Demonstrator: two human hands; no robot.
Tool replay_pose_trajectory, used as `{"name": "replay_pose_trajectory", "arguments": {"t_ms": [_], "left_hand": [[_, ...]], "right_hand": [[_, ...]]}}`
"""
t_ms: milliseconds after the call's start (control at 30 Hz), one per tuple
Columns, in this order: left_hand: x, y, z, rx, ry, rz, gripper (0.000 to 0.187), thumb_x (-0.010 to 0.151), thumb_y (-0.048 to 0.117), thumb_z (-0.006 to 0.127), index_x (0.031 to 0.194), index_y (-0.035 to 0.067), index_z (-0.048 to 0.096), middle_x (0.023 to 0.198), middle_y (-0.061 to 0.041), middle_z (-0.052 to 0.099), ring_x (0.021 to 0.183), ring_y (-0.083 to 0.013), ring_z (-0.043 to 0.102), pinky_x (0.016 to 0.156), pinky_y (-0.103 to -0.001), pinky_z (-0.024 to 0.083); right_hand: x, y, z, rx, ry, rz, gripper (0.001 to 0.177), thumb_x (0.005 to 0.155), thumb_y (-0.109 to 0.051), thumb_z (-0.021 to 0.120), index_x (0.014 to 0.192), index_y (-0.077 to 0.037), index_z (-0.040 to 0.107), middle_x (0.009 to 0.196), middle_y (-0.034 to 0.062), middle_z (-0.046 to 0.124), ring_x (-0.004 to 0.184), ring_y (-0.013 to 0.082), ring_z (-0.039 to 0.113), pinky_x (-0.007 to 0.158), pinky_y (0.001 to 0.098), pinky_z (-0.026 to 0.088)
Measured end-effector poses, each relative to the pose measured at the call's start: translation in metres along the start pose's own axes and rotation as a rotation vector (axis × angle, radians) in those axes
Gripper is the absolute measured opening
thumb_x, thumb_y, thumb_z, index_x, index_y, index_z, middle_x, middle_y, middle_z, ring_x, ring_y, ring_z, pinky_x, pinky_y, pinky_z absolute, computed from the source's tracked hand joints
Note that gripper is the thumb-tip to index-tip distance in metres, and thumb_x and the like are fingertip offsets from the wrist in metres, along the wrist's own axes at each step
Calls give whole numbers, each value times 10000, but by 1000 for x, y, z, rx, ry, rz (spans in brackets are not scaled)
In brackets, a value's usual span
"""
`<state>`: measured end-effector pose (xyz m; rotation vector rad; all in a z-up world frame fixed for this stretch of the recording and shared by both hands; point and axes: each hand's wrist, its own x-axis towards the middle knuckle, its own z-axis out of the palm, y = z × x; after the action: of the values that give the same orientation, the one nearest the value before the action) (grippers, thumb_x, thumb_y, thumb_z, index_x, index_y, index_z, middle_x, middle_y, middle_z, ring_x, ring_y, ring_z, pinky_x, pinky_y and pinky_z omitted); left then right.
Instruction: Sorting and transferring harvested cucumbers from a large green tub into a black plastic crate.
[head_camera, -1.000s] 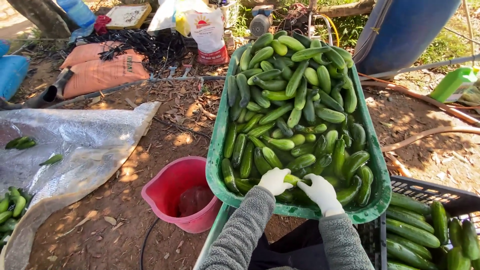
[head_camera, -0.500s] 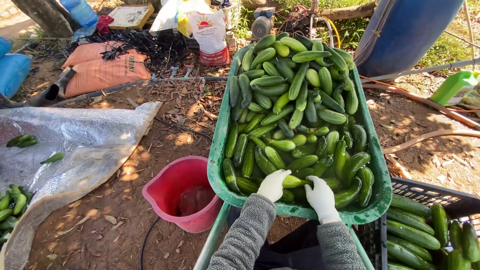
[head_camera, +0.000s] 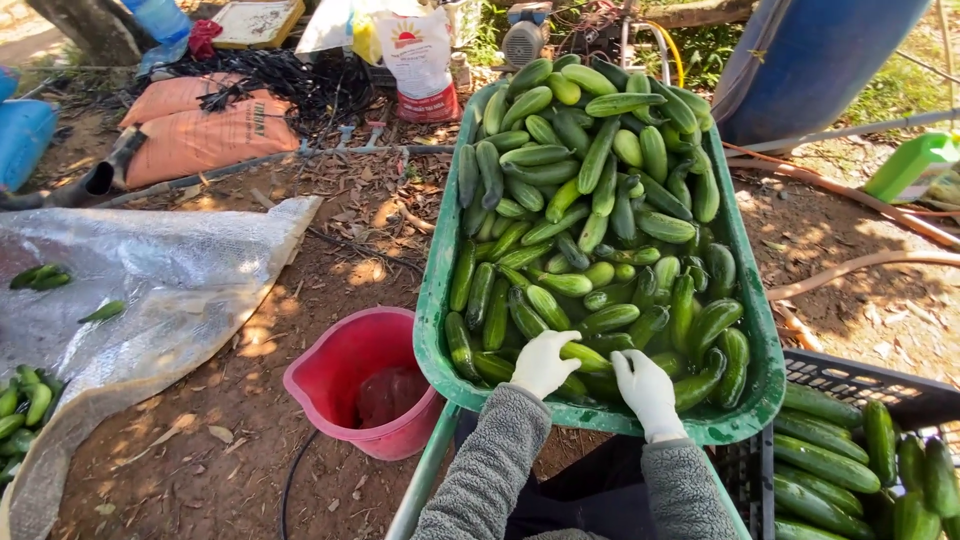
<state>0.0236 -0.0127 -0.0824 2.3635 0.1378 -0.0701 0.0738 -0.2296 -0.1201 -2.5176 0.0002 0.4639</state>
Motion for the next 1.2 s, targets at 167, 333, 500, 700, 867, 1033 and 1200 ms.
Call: {"name": "replay_pose_trajectory", "arguments": {"t_ms": [167,333,500,700,867,1033,1200], "left_hand": [[-4,17,-10,164,-54,-20,639,750,437,792,1361,389,612,1269,-25,638,1230,-298,623,1073,-456,504],[4,4,5,297,-97,35,616,749,460,800,1333,347,641,1220,-11,632,1187,-282,635,1032,-437,531],[0,8,0,280,-107,69,593,841,381,741,1409,280,600,1287,-83,647,1174,-369,652,1008,-490,538],[4,10,3,331,-124,10,660,778,428,754,1405,343,566,1247,-73,662,1150,-363,674,982,-471,547],[1,20,-5,283,-135,-23,697,765,422,774,1422,330,561,1263,-102,649,1178,-380,659,1005,-483,529],[-2,20,-12,60,-122,-66,648,789,419,776,1403,316,594,1314,-117,632,1251,-389,624,1069,-495,498],[4,9,-4,-34,-103,-56,500,883,444,705,1362,319,630,1306,-120,643,1269,-370,609,1099,-483,490]], "right_hand": [[-60,-66,-50,192,-58,-2,550,843,-536,727,1283,-206,711,1293,154,716,1289,370,611,1107,483,473],[-60,-66,-47,179,-65,9,501,883,-455,702,1266,-132,711,1289,200,707,1280,398,608,1110,503,472],[-52,-59,-43,188,-93,50,492,874,-560,667,1209,-206,733,889,80,782,967,219,747,957,417,569],[-35,-43,-35,207,-123,65,523,877,-625,634,1154,-195,744,746,54,781,925,222,745,872,392,591],[-31,-33,-28,555,-117,87,533,892,-476,717,1082,22,733,816,186,760,648,184,696,544,246,585],[-32,-35,-27,686,-105,110,538,931,-469,716,1062,53,717,761,200,748,543,163,662,458,233,568],[-62,-65,-54,826,-21,17,488,828,-191,860,1213,32,660,984,214,725,713,182,708,625,250,606]]}}
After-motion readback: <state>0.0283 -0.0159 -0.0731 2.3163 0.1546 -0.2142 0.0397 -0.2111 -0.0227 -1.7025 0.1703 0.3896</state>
